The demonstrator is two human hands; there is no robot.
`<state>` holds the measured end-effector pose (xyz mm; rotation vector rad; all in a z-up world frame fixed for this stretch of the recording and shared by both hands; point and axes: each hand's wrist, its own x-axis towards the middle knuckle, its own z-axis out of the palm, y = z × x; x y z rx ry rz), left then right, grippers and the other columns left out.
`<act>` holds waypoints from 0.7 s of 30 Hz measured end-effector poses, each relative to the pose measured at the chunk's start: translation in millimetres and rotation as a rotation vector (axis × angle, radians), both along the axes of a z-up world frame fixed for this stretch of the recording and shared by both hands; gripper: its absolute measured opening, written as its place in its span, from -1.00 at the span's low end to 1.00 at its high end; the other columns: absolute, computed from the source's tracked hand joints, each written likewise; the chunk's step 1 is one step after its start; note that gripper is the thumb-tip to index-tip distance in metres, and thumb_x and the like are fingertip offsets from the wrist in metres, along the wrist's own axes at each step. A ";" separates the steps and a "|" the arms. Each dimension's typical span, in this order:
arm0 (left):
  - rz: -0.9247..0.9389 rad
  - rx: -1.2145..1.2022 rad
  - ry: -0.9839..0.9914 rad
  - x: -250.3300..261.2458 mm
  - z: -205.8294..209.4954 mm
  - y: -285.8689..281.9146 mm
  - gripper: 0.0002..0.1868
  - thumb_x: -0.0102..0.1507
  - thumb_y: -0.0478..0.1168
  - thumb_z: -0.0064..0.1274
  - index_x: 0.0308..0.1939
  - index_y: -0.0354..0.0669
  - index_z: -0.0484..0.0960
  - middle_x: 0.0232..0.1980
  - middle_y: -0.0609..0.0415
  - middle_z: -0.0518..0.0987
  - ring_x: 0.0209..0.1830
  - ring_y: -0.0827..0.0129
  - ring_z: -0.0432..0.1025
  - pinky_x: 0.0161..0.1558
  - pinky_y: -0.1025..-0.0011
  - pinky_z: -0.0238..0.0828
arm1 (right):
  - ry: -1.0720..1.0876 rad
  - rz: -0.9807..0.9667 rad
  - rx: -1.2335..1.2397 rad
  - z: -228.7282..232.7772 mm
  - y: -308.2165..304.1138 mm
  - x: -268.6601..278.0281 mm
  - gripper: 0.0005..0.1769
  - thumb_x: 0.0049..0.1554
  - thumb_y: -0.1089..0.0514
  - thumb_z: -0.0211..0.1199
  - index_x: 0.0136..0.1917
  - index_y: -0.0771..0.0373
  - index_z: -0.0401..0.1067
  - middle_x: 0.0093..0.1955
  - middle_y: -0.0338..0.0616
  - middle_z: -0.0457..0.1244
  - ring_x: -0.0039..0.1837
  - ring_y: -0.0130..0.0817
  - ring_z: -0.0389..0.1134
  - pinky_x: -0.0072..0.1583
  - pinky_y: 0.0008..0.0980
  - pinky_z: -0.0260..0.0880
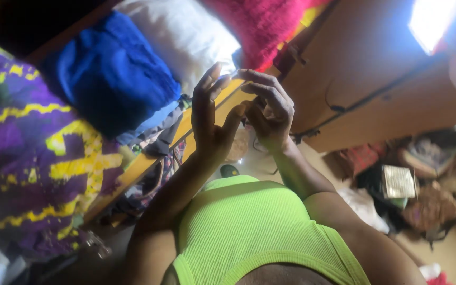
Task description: The person folds several garments by hand, including a blue item, a yellow item, and a patterned garment, then places them on a nearby surface.
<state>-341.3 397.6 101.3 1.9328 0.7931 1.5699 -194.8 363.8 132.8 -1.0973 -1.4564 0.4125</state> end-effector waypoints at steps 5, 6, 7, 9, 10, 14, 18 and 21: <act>-0.128 0.002 0.035 -3.8 -8.6 -11.9 -0.48 0.38 -0.15 0.20 0.35 -0.28 0.43 0.54 -0.21 0.33 0.56 -0.01 0.26 0.56 0.10 0.17 | 0.018 -0.019 0.156 -10.5 -27.0 -9.8 -0.68 0.15 0.51 0.21 0.19 0.41 0.42 0.37 0.15 0.27 0.38 -0.11 0.38 0.26 -0.36 0.51; -0.159 -0.035 0.036 -3.0 -10.9 -15.9 -0.48 0.38 -0.15 0.21 0.34 -0.28 0.44 0.53 -0.22 0.34 0.58 -0.03 0.28 0.58 0.06 0.18 | -0.025 -0.064 0.194 -10.5 -34.2 -12.1 -0.68 0.17 0.52 0.27 0.20 0.40 0.43 0.37 0.15 0.27 0.45 -0.05 0.35 0.36 -0.28 0.49; -0.192 -0.038 0.039 -1.7 -11.1 -19.1 -0.48 0.38 -0.15 0.21 0.34 -0.28 0.44 0.53 -0.22 0.34 0.58 -0.03 0.28 0.58 0.06 0.18 | -0.026 -0.096 0.190 -13.0 -41.0 -12.4 -0.68 0.17 0.52 0.27 0.20 0.40 0.43 0.37 0.15 0.27 0.45 -0.05 0.35 0.36 -0.28 0.49; -0.258 -0.015 -0.006 -0.1 -12.1 -26.2 -0.50 0.41 -0.14 0.21 0.36 -0.23 0.43 0.55 -0.19 0.33 0.54 0.02 0.28 0.52 0.14 0.24 | -0.051 -0.171 0.224 -18.7 -54.5 -13.8 -0.65 0.15 0.52 0.27 0.20 0.37 0.44 0.37 0.11 0.30 0.38 -0.11 0.36 0.35 -0.26 0.45; -0.288 -0.016 -0.004 0.6 -12.5 -30.6 -0.50 0.41 -0.14 0.21 0.36 -0.23 0.43 0.55 -0.19 0.33 0.54 0.02 0.28 0.52 0.14 0.24 | -0.053 -0.201 0.222 -19.6 -62.6 -14.9 -0.65 0.15 0.52 0.27 0.20 0.37 0.44 0.37 0.11 0.30 0.38 -0.11 0.36 0.35 -0.26 0.45; -0.449 -0.099 0.007 5.7 -13.9 -52.8 -0.54 0.42 -0.17 0.17 0.36 -0.19 0.45 0.57 -0.17 0.32 0.58 0.00 0.28 0.48 0.19 0.30 | -0.035 -0.346 0.192 -28.4 -99.1 -17.9 -0.66 0.13 0.51 0.27 0.18 0.36 0.44 0.36 0.09 0.31 0.39 -0.09 0.35 0.41 -0.22 0.38; -0.598 -0.046 0.065 19.9 -9.4 -69.4 -0.52 0.41 -0.20 0.17 0.38 -0.19 0.43 0.57 -0.17 0.28 0.56 0.01 0.24 0.53 0.17 0.22 | -0.032 -0.494 0.172 -30.2 -135.6 -12.6 -0.69 0.16 0.49 0.31 0.17 0.35 0.44 0.36 0.06 0.31 0.41 -0.13 0.35 0.43 -0.25 0.36; -0.655 -0.005 0.084 39.5 -11.4 -86.5 -0.52 0.38 -0.21 0.20 0.35 -0.19 0.44 0.55 -0.16 0.30 0.59 -0.01 0.25 0.57 0.10 0.22 | -0.034 -0.586 0.166 -30.4 -164.0 -4.4 -0.69 0.15 0.47 0.32 0.16 0.34 0.44 0.37 0.07 0.30 0.46 -0.11 0.35 0.41 -0.27 0.38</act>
